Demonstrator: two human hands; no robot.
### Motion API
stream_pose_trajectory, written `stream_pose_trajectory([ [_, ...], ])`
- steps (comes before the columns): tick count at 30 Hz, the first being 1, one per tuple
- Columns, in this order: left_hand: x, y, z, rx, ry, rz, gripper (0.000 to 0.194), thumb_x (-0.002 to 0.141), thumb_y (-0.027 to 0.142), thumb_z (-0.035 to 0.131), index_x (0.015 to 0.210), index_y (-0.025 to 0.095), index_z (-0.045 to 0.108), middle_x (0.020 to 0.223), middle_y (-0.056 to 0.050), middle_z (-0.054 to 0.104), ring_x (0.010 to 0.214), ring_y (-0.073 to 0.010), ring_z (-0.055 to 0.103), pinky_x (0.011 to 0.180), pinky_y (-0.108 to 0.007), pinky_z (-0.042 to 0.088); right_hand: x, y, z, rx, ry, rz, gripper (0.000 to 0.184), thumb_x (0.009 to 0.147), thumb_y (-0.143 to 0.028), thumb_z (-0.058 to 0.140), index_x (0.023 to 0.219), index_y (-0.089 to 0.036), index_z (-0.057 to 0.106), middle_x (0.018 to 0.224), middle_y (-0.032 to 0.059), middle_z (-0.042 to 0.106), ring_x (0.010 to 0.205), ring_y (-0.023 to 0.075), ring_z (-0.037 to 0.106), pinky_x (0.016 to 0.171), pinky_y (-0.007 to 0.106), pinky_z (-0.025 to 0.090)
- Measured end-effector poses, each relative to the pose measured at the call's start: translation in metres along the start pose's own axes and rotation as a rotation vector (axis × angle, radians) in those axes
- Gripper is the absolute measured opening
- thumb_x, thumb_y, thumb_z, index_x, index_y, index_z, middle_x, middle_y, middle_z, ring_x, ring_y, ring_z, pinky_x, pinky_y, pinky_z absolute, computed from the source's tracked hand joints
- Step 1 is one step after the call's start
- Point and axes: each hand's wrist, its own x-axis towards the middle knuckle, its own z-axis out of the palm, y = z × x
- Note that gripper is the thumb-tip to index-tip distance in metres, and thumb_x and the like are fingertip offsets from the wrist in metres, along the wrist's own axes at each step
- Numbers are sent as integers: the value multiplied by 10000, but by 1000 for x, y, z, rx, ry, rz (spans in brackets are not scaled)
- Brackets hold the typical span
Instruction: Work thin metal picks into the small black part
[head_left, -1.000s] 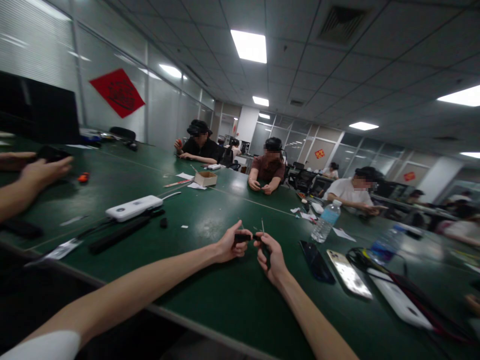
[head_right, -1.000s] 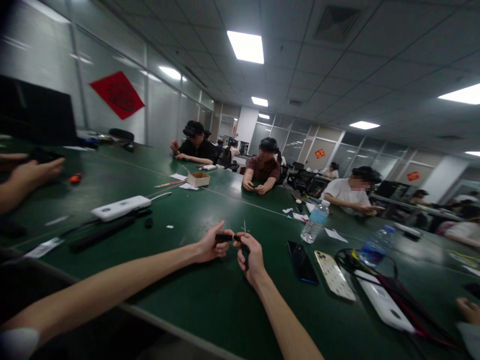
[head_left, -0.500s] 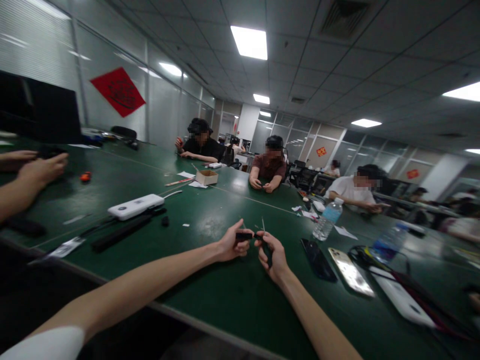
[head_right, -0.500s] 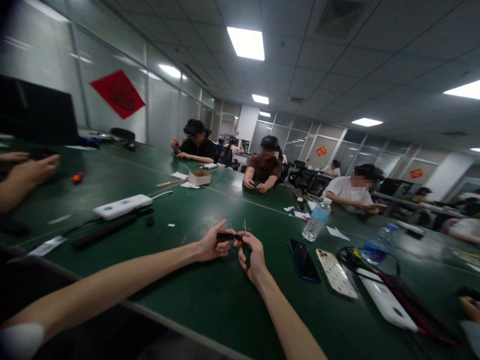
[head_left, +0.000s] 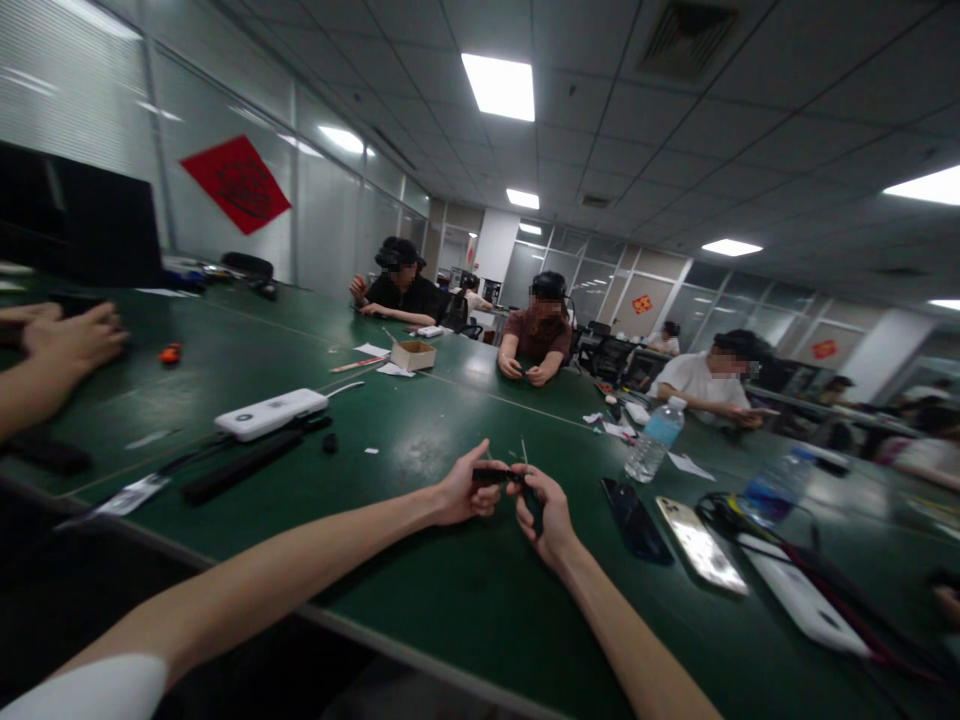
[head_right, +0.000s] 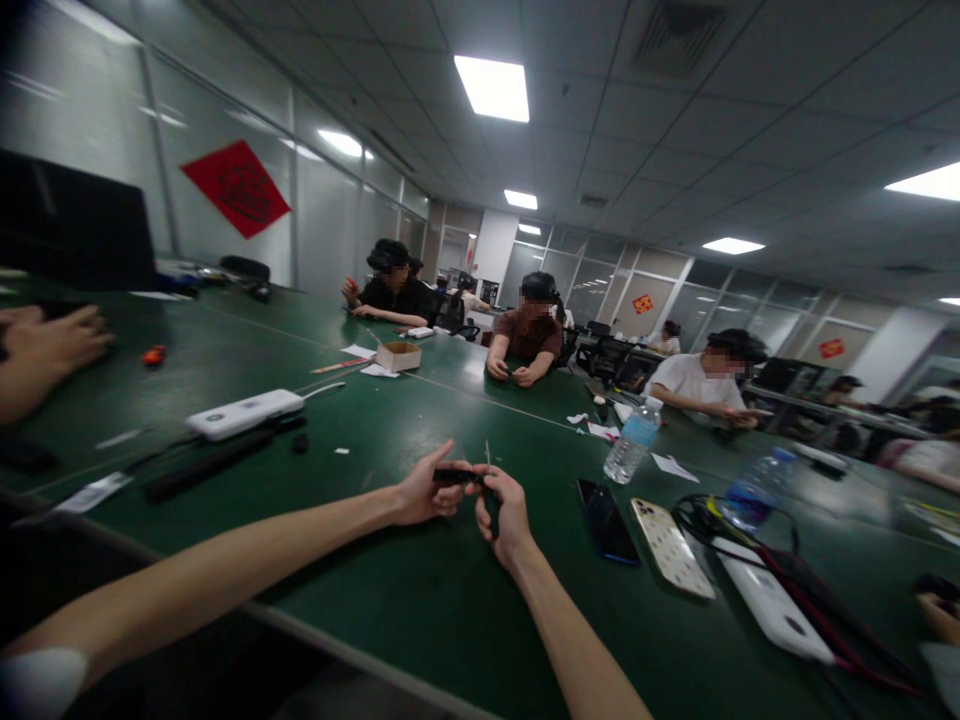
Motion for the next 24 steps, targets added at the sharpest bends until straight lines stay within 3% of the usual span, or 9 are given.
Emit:
stream_pose_trajectory([
  [13,-1,-1,10,59,-9,35,530,784,663,325,915,183,508,601,28,430,375,-46,223,390,-181,111,-2,-1,7,-252,87,-61,298,789,-413,526,979,-184,546,721,-15,575,312,22,338,217,130,238],
  [20,1,-3,7,129,0,25,517,776,680,319,909,207,479,529,71,323,372,-49,193,395,-176,145,-4,-3,10,-486,109,-87,343,787,-459,535,996,-188,542,554,-63,490,301,45,310,252,161,226],
  [24,2,-6,6,188,9,23,503,765,692,322,855,215,455,497,82,282,370,-51,177,395,-174,148,-8,-9,19,-701,161,-278,275,767,-409,581,902,-170,590,622,-24,546,470,89,461,438,200,371],
])
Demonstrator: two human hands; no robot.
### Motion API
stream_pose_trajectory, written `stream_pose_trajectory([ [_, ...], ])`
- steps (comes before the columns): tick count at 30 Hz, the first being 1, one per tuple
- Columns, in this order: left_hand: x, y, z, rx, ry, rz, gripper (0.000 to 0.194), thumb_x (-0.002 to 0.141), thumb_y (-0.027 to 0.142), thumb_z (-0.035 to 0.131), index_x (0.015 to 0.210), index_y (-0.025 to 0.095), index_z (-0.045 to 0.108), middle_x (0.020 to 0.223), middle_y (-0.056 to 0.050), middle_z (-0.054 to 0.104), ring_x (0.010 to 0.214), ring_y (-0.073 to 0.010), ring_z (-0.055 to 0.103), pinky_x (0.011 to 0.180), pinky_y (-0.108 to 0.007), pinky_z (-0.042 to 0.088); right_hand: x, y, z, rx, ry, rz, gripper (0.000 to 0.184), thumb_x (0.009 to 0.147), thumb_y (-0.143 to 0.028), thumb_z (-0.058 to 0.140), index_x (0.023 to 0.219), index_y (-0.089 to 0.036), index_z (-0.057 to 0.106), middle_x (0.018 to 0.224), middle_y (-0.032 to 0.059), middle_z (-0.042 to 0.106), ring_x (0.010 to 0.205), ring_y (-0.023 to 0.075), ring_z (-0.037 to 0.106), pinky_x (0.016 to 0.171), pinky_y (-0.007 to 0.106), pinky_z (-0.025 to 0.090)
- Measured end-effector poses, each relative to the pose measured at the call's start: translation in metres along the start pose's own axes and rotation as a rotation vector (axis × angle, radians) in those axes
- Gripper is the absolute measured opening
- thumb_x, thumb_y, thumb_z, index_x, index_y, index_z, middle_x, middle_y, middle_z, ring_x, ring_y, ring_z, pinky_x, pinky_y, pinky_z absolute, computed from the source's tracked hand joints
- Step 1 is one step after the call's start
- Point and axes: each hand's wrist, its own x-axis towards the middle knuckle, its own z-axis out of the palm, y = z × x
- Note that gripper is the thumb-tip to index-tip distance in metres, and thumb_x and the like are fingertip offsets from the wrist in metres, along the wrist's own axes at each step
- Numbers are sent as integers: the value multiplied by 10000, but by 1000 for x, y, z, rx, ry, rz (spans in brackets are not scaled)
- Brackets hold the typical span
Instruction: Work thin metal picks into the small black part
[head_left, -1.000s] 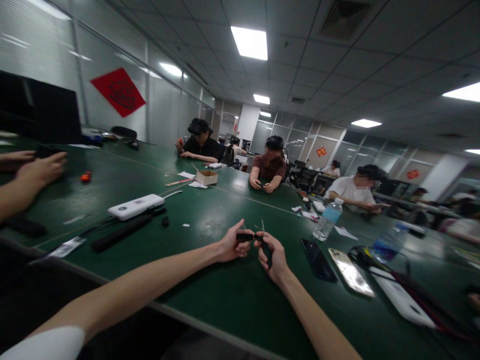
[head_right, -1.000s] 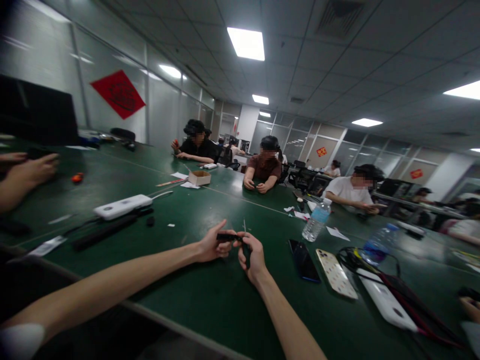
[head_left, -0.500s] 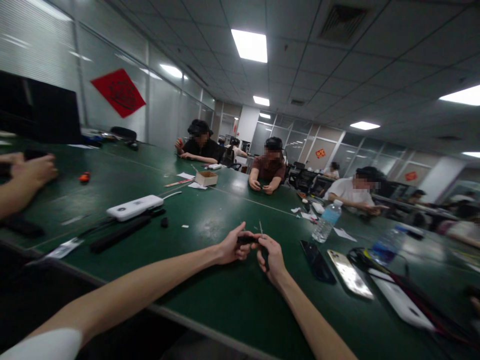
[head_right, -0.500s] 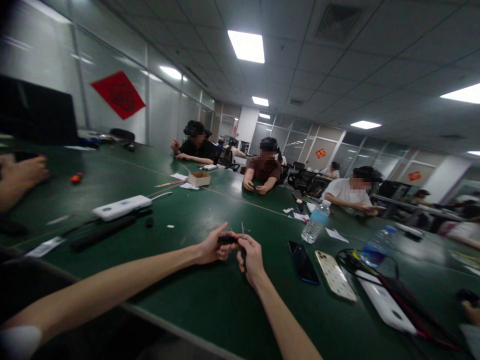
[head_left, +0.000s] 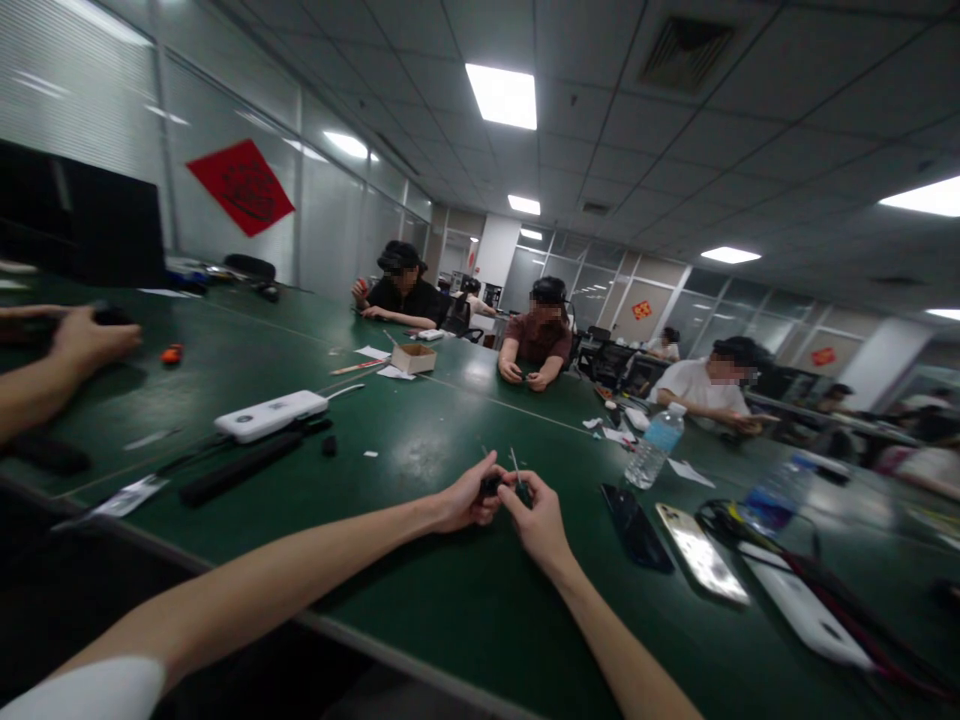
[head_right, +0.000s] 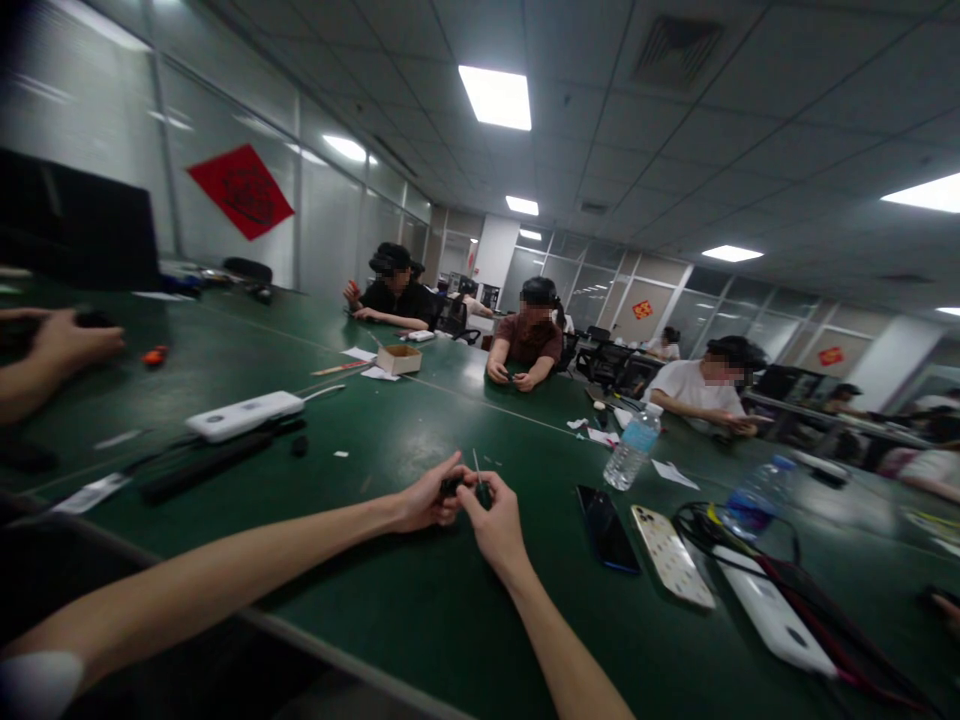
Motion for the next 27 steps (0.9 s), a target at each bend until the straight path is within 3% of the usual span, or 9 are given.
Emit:
stream_pose_trajectory([
  [4,1,-3,2,59,31,22,490,767,692,315,814,218,433,494,84,272,368,-48,155,390,-167,123,-4,-8,1,-154,50,-103,243,776,-394,566,864,-171,610,749,20,614,661,149,535,612,244,405],
  [18,8,-12,-1,167,94,31,503,746,721,305,745,223,373,504,91,226,377,-46,105,391,-163,96,-2,-1,3,-234,30,-116,252,773,-410,560,854,-177,612,724,21,625,649,160,547,650,264,404],
  [27,2,-3,7,178,45,-12,484,760,660,379,811,188,477,505,94,230,376,-36,118,386,-172,78,6,17,-4,-188,52,-46,325,670,-460,653,817,-177,593,652,-5,587,585,142,516,568,242,385],
])
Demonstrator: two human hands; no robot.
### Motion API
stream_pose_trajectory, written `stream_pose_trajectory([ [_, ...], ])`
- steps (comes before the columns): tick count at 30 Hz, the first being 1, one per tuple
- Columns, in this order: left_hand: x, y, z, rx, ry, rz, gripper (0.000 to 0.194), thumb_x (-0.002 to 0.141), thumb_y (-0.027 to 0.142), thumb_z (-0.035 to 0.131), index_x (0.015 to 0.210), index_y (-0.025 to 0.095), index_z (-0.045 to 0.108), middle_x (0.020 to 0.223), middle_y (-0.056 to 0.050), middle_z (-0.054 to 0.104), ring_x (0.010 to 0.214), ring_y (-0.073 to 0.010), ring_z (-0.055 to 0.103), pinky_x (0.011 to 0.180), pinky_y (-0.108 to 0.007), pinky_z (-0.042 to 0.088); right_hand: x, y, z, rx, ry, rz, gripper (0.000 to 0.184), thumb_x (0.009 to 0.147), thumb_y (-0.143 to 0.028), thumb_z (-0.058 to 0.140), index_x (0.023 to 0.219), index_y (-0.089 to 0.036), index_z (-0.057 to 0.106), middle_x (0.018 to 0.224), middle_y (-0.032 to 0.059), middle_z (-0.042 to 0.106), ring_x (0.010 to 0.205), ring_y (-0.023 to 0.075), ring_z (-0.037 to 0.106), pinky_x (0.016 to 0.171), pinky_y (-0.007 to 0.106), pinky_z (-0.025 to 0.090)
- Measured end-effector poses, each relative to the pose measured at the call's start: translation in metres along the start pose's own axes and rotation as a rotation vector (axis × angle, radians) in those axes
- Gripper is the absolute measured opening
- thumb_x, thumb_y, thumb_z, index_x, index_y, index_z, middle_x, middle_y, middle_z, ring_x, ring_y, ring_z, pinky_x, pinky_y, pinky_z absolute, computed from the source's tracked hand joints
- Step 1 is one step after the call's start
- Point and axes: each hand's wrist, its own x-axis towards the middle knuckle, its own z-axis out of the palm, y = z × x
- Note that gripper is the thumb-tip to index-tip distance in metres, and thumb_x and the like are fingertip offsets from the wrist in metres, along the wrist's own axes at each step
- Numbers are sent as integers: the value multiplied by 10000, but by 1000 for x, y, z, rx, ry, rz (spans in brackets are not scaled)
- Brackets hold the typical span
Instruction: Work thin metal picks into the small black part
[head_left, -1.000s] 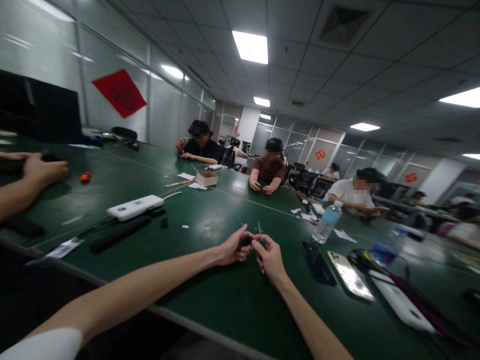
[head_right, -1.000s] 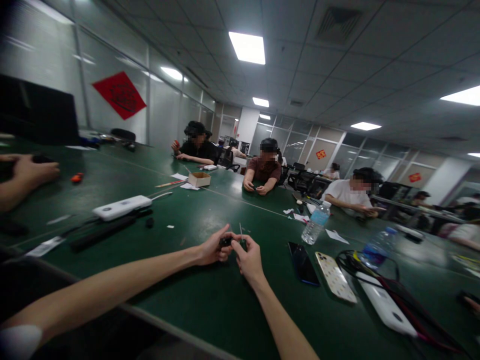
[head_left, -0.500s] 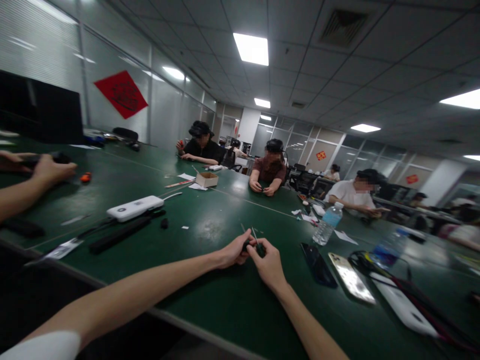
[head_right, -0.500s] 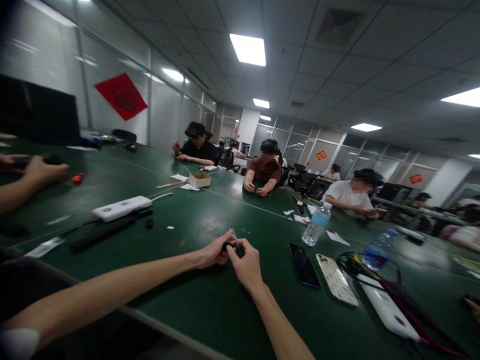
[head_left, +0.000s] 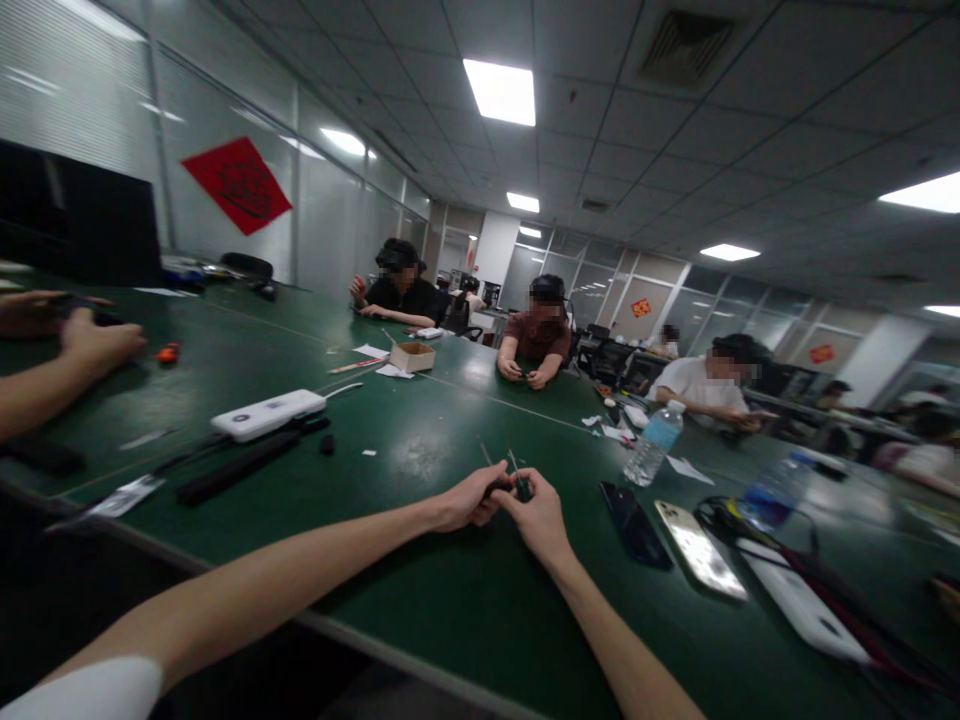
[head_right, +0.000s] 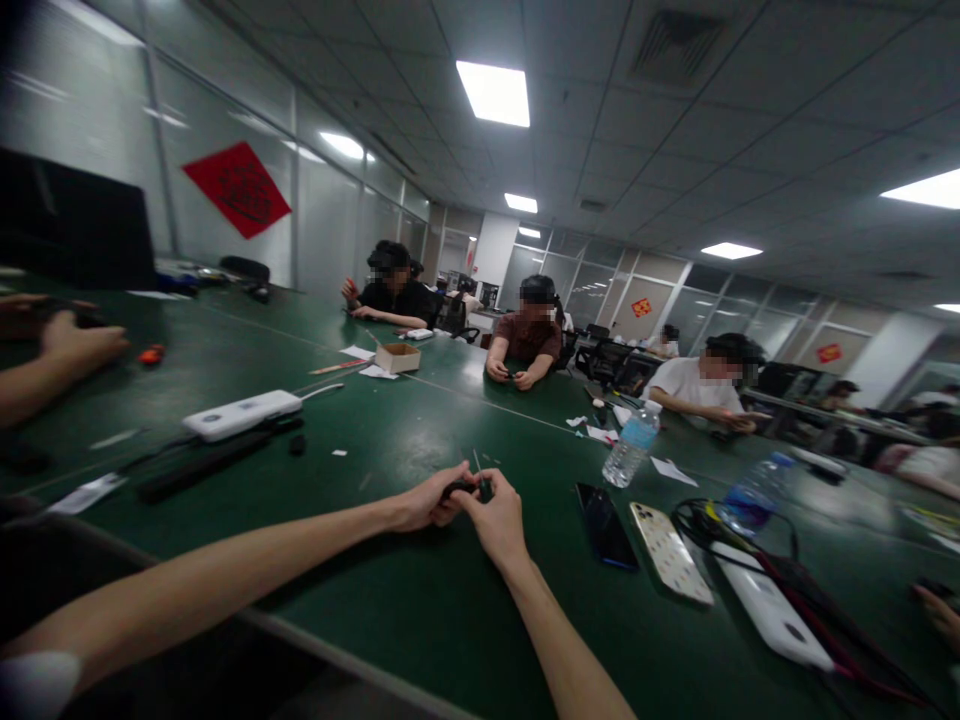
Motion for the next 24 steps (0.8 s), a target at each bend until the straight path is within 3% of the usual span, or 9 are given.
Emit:
stream_pose_trajectory([
  [5,-3,3,-2,14,1,20,263,709,373,582,880,199,484,514,103,237,375,-29,160,385,-163,121,5,9,-7,-26,59,43,359,648,-488,648,809,-170,602,629,2,585,566,143,507,544,243,375],
  [9,-3,1,-6,43,-3,31,291,646,202,570,919,205,470,527,102,281,374,-29,209,387,-160,162,8,13,-12,-48,64,77,374,621,-496,660,792,-167,611,596,1,581,550,147,502,519,242,355],
  [24,3,-3,-5,24,21,29,287,690,205,520,968,210,448,519,110,259,372,-25,180,380,-162,153,6,15,-15,-161,49,41,302,694,-457,596,803,-178,633,687,1,613,614,132,526,570,230,365],
])
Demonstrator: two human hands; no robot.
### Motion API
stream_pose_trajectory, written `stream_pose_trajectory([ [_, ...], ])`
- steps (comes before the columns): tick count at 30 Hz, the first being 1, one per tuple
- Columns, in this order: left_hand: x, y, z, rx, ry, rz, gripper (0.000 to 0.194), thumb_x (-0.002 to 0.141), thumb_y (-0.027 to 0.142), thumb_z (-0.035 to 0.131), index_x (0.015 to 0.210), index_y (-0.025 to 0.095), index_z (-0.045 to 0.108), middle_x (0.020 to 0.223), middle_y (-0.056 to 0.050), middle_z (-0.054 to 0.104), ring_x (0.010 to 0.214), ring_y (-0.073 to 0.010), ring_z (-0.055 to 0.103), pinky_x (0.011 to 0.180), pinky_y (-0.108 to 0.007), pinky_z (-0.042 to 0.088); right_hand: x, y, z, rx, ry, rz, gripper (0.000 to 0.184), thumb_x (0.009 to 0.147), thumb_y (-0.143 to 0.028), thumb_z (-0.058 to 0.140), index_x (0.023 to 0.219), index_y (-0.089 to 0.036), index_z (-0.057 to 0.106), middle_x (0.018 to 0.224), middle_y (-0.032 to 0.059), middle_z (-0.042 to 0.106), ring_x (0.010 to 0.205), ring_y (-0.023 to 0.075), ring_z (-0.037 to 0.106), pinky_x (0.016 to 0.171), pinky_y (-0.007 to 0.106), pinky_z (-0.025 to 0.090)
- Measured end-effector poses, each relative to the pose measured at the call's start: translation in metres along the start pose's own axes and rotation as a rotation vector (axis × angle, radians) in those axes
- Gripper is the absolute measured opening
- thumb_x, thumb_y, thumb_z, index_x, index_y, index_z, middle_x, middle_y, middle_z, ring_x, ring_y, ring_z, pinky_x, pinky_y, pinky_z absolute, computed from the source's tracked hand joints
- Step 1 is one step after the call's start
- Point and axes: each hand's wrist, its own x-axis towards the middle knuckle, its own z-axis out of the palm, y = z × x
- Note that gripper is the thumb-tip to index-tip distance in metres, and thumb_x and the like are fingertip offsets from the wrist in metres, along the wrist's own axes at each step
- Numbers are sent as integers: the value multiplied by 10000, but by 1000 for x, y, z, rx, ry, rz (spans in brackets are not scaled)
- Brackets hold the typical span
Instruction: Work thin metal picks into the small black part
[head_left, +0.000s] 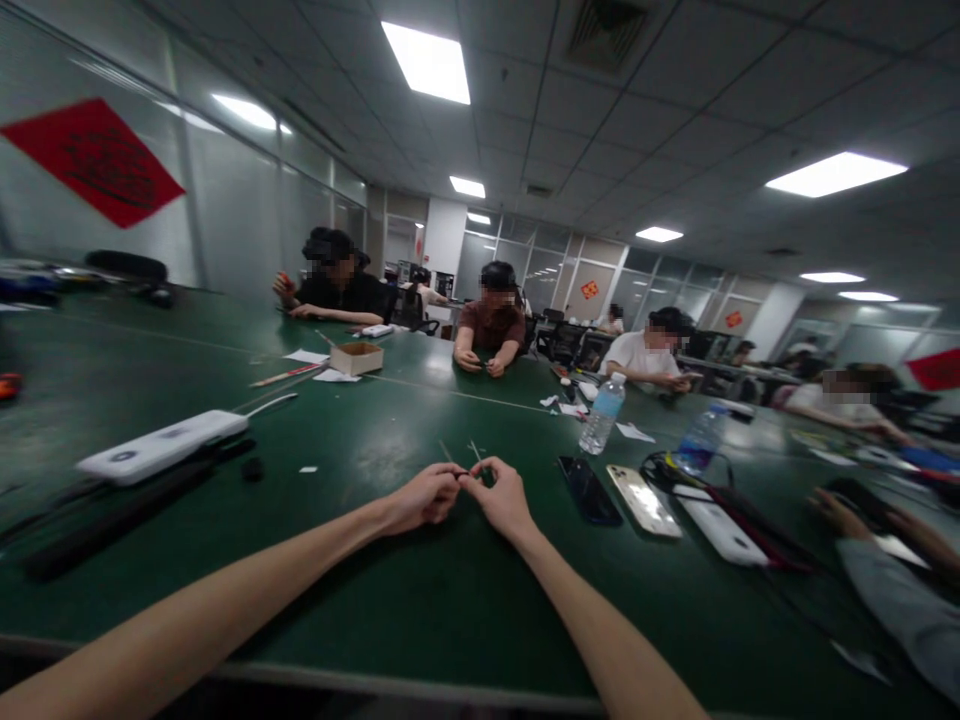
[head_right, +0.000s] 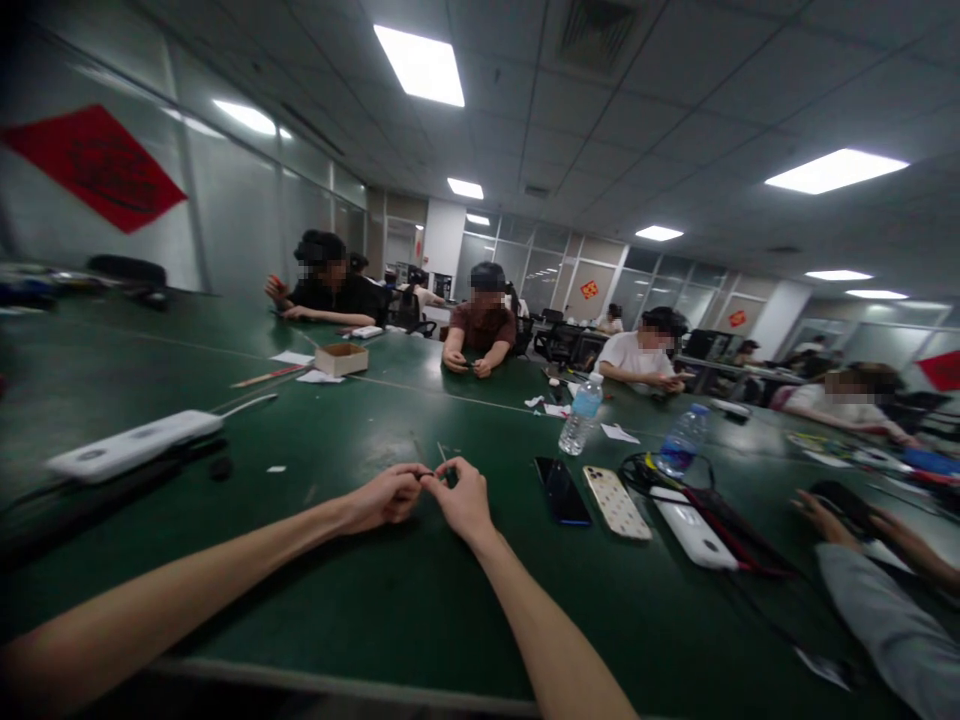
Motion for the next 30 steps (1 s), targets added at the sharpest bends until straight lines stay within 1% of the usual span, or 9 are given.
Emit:
stream_pose_trajectory([
  [5,0,1,1,5,-15,-9,266,718,228,540,970,214,458,532,105,266,383,-24,173,383,-167,151,-1,0,-2,-32,-1,-25,288,710,-451,598,819,-187,629,681,0,620,611,137,531,582,235,369],
  [10,0,5,1,-16,-3,8,246,756,352,570,934,210,478,539,99,258,387,-27,184,386,-170,143,-1,0,-4,-66,10,-86,248,780,-425,539,839,-199,622,679,3,617,598,142,537,592,241,372],
  [14,2,8,-5,-88,37,17,303,779,468,516,900,190,506,523,97,219,382,-33,174,384,-174,135,-1,-2,-9,-110,26,-133,215,825,-382,496,859,-209,619,690,12,623,603,152,550,615,250,375],
  [17,4,10,-12,-145,67,17,366,786,523,475,904,179,517,508,99,184,379,-39,165,384,-175,125,-2,-2,-12,-171,-25,-191,213,840,-379,487,881,-218,620,722,23,633,638,161,567,631,251,373],
  [20,6,10,-19,-177,86,32,372,792,523,466,910,175,518,506,100,169,378,-40,153,382,-176,118,-2,-2,-13,-268,-105,-233,232,860,-392,462,893,-225,619,764,33,644,695,170,585,650,247,371],
  [25,9,8,-25,-197,86,38,338,800,488,465,934,183,518,502,99,152,373,-46,138,374,-184,113,-4,-3,-14,-449,-243,-226,298,911,-399,363,934,-228,606,828,34,652,760,155,594,677,227,360],
  [30,8,8,-24,-185,68,53,301,802,441,475,939,178,528,507,97,166,375,-44,144,374,-187,127,-5,-6,-15,-535,-268,-212,328,934,-388,311,959,-228,596,866,33,652,778,145,590,677,217,355],
])
